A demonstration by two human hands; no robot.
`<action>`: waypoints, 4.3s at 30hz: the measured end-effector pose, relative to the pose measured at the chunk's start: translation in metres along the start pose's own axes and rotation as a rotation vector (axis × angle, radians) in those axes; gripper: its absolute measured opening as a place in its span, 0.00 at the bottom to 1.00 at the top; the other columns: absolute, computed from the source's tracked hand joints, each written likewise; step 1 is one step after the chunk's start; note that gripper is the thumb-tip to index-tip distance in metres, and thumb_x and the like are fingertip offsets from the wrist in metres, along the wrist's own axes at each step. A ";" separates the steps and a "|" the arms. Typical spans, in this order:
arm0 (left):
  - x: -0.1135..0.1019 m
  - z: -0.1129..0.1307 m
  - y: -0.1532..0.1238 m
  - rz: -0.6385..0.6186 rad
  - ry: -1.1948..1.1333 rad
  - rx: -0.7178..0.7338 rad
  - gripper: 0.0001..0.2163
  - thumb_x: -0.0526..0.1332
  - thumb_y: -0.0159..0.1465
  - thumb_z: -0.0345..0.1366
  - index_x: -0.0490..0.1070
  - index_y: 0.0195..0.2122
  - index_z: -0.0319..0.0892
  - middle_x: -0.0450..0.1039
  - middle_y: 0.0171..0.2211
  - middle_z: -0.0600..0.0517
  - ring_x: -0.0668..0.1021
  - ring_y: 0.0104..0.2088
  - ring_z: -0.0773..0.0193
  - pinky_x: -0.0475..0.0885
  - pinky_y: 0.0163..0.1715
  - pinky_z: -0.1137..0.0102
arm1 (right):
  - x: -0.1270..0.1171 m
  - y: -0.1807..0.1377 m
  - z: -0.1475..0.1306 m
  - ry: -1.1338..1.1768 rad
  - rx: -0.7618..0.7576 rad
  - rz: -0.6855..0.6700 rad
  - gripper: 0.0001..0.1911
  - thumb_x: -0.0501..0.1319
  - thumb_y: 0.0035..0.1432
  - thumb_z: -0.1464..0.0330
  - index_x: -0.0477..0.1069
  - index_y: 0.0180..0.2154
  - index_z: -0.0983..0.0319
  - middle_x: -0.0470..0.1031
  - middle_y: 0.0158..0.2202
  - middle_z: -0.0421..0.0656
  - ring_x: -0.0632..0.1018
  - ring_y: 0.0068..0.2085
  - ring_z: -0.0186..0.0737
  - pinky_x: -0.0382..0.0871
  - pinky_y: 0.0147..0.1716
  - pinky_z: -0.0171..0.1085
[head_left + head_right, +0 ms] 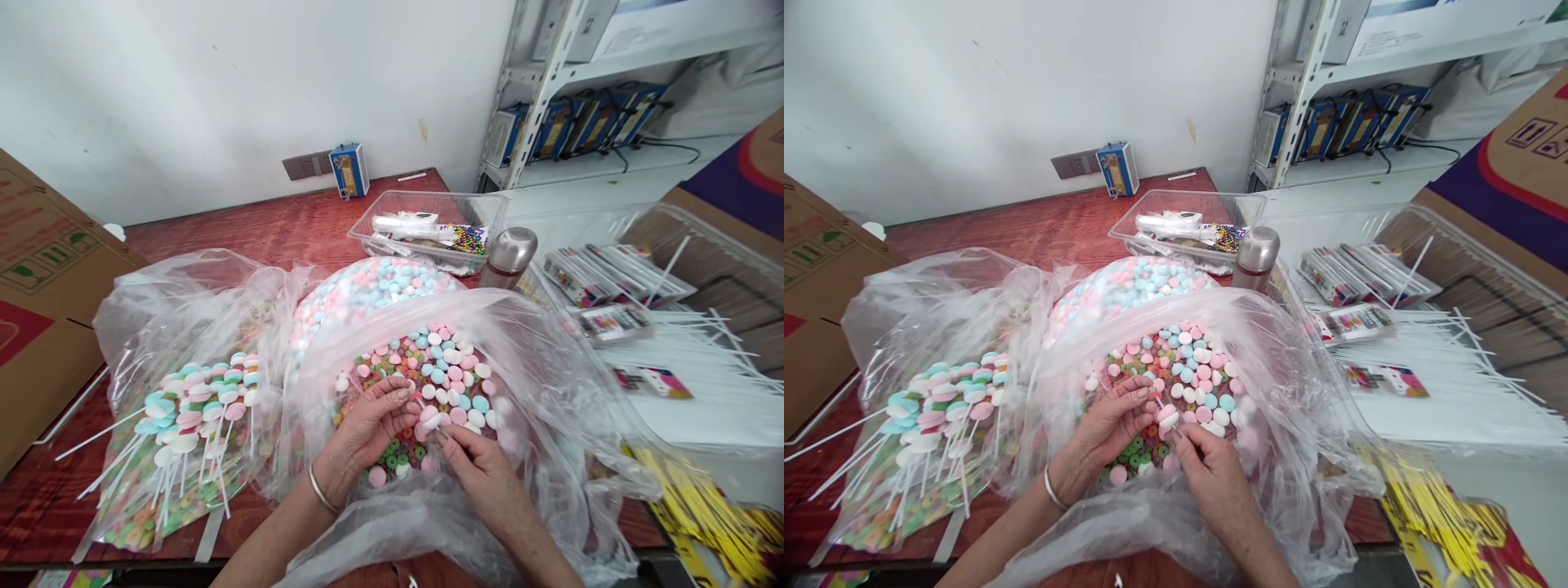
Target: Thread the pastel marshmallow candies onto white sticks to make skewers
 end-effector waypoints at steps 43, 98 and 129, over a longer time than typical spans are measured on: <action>0.025 0.004 -0.015 -0.072 0.075 0.060 0.28 0.54 0.66 0.57 0.75 0.46 0.33 0.77 0.46 0.36 0.79 0.48 0.50 0.73 0.50 0.60 | 0.001 -0.009 -0.024 -0.634 -0.104 0.053 0.18 0.47 0.66 0.66 0.66 0.26 0.60 0.75 0.27 0.42 0.74 0.30 0.40 0.57 0.30 0.35; 0.012 0.056 -0.017 0.039 0.802 0.462 0.08 0.65 0.61 0.37 0.74 0.40 0.42 0.76 0.37 0.50 0.77 0.37 0.61 0.72 0.39 0.68 | 0.001 -0.005 -0.021 -0.449 -0.115 0.105 0.17 0.47 0.66 0.62 0.58 0.24 0.58 0.68 0.23 0.38 0.70 0.26 0.37 0.56 0.28 0.33; 0.021 -0.027 -0.009 -0.035 0.237 -0.010 0.15 0.75 0.49 0.39 0.74 0.31 0.36 0.74 0.27 0.52 0.74 0.25 0.71 0.67 0.25 0.77 | 0.001 -0.018 0.007 -0.067 -0.083 0.183 0.15 0.53 0.64 0.60 0.75 0.43 0.60 0.77 0.33 0.45 0.75 0.33 0.42 0.67 0.32 0.36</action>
Point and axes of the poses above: each hand's wrist, its own y-axis towards the middle knuckle, its own x-axis out of the palm, z = x × y, the point moved 8 cm from there along y, towards the middle knuckle
